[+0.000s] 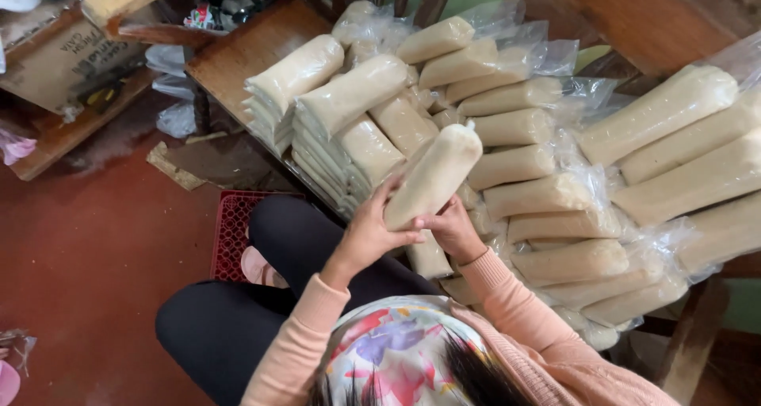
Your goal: Manually sealing plastic bags filled with a white substance by twisting and tying the tops.
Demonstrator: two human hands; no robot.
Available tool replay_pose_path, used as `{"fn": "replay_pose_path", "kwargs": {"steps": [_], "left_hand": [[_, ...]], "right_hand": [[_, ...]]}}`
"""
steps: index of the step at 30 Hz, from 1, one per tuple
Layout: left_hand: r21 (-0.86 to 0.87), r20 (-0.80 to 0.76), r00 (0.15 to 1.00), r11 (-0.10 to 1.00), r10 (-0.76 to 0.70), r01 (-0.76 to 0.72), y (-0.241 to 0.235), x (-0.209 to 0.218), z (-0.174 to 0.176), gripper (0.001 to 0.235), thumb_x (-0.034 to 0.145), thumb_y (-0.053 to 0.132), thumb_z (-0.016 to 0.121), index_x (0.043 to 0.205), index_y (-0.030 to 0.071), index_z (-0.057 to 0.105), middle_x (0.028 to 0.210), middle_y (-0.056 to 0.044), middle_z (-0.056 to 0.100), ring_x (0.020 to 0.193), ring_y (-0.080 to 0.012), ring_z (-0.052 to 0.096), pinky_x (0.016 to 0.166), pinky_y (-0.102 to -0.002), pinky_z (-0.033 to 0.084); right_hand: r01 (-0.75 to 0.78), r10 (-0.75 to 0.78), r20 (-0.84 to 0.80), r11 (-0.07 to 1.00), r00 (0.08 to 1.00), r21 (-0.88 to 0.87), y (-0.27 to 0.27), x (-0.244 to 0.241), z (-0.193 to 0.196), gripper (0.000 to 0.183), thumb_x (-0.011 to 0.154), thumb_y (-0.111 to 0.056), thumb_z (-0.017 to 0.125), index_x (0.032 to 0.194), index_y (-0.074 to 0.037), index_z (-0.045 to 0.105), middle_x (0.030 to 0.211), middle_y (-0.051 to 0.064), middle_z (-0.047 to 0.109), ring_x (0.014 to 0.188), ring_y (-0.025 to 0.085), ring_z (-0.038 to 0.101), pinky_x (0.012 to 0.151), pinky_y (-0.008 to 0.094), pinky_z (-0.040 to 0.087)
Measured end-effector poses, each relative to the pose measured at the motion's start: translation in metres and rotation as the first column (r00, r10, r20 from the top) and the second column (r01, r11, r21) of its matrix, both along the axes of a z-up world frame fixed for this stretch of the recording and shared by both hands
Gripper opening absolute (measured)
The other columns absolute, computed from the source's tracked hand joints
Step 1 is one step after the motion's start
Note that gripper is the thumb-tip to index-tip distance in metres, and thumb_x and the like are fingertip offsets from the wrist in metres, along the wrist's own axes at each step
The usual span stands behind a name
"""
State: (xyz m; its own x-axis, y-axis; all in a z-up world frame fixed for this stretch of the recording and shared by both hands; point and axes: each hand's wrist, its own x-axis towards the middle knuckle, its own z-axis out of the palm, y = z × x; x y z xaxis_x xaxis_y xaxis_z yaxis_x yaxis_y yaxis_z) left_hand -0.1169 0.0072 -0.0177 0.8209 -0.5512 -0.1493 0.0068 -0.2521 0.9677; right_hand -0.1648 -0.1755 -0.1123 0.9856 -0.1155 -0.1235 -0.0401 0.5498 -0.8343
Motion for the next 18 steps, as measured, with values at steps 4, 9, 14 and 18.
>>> {"fn": "replay_pose_path", "kwargs": {"steps": [4,9,14,18], "left_hand": [[-0.131,-0.065,0.962,0.953,0.267,-0.273,-0.002,-0.023,-0.055,0.076,0.055,0.027,0.103,0.125,0.016,0.074,0.109,-0.007,0.077,0.109,-0.0192,0.071,0.096,-0.032,0.052],[-0.199,-0.109,0.920,0.898,0.378,-0.392,0.006,-0.029,-0.047,0.070,0.056,0.022,0.102,0.121,0.013,0.077,0.109,-0.010,0.079,0.106,-0.0174,0.072,0.088,-0.029,0.056],[-0.302,-0.282,0.848,0.798,0.449,-0.522,0.007,-0.034,-0.064,0.059,0.068,0.010,0.096,0.122,0.005,0.075,0.105,-0.018,0.077,0.099,-0.0177,0.070,0.083,-0.034,0.062],[-0.264,-0.197,0.844,0.802,0.498,-0.535,0.012,-0.044,-0.056,0.052,0.074,0.014,0.093,0.122,0.003,0.074,0.105,-0.022,0.075,0.099,-0.0217,0.071,0.081,-0.039,0.063]], "right_hand": [[-0.014,-0.002,0.089,0.984,0.996,0.179,0.001,-0.003,-0.016,0.063,0.065,0.019,0.080,0.123,0.007,0.063,0.103,0.028,0.071,0.062,0.027,0.058,0.046,0.039,0.048],[0.121,-0.101,-0.080,0.942,0.992,0.312,0.007,0.002,0.013,0.045,0.077,0.000,0.079,0.120,-0.002,0.065,0.111,0.020,0.074,0.086,0.036,0.070,0.067,0.053,0.055],[0.433,-0.193,-0.454,0.742,0.870,0.512,0.017,0.005,0.000,0.038,0.082,-0.010,0.083,0.116,-0.003,0.065,0.119,0.015,0.073,0.108,0.034,0.071,0.102,0.065,0.051],[0.498,-0.208,-0.547,0.736,0.811,0.459,0.007,0.010,-0.034,0.055,0.086,-0.011,0.083,0.131,0.001,0.055,0.133,0.016,0.061,0.121,0.033,0.063,0.108,0.062,0.047]]}}
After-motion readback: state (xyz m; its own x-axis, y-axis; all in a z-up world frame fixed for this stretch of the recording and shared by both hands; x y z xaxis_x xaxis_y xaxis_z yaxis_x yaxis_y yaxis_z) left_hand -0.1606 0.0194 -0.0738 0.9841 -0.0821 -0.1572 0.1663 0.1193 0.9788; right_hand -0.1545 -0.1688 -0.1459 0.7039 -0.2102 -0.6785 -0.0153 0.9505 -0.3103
